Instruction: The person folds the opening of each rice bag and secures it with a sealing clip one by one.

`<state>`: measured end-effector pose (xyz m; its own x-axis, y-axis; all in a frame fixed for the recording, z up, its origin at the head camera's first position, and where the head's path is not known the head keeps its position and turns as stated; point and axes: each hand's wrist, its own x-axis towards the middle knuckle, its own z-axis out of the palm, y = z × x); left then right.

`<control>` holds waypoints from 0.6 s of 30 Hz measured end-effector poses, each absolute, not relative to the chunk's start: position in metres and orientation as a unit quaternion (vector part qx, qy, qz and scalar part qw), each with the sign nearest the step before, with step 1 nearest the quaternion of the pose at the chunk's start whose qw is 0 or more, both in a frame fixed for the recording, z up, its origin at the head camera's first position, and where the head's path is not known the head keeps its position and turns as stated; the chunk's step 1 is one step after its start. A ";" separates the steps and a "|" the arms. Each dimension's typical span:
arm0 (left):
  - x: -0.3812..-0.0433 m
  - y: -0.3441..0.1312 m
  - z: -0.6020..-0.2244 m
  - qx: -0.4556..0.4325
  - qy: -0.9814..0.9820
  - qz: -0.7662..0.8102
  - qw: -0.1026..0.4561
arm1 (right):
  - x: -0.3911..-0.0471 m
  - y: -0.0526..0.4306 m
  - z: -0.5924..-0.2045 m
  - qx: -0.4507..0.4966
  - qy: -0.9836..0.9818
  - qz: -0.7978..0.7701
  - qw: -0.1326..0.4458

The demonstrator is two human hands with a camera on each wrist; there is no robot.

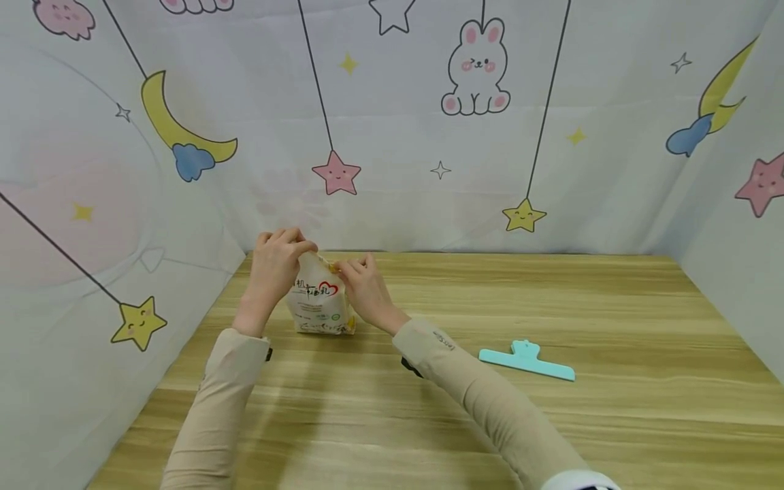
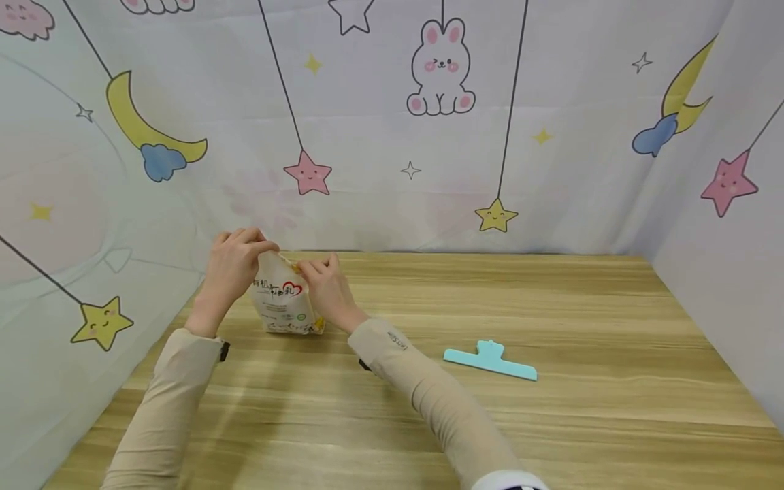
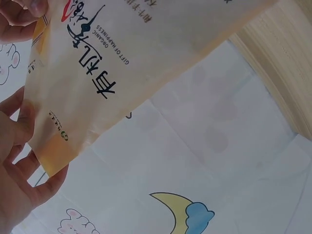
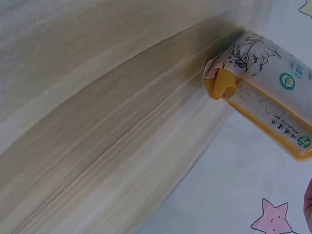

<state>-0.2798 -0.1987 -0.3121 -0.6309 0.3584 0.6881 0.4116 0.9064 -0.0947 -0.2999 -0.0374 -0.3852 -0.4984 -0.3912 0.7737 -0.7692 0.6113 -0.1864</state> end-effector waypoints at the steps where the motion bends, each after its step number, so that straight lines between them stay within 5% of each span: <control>1: -0.280 -0.199 -0.312 -0.216 -0.902 -0.035 0.373 | -0.300 -0.037 -0.386 0.352 -0.824 0.265 0.357; 18: -0.279 -0.206 -0.306 -0.259 -0.888 -0.071 0.373 | -0.298 -0.033 -0.390 0.347 -0.804 0.321 0.361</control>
<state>-0.2794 -0.2057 -0.3063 -0.5869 0.4078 0.6995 0.5132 0.8556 -0.0682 -0.2980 -0.0330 -0.3900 -0.4986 -0.3259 0.8032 -0.7897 0.5528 -0.2658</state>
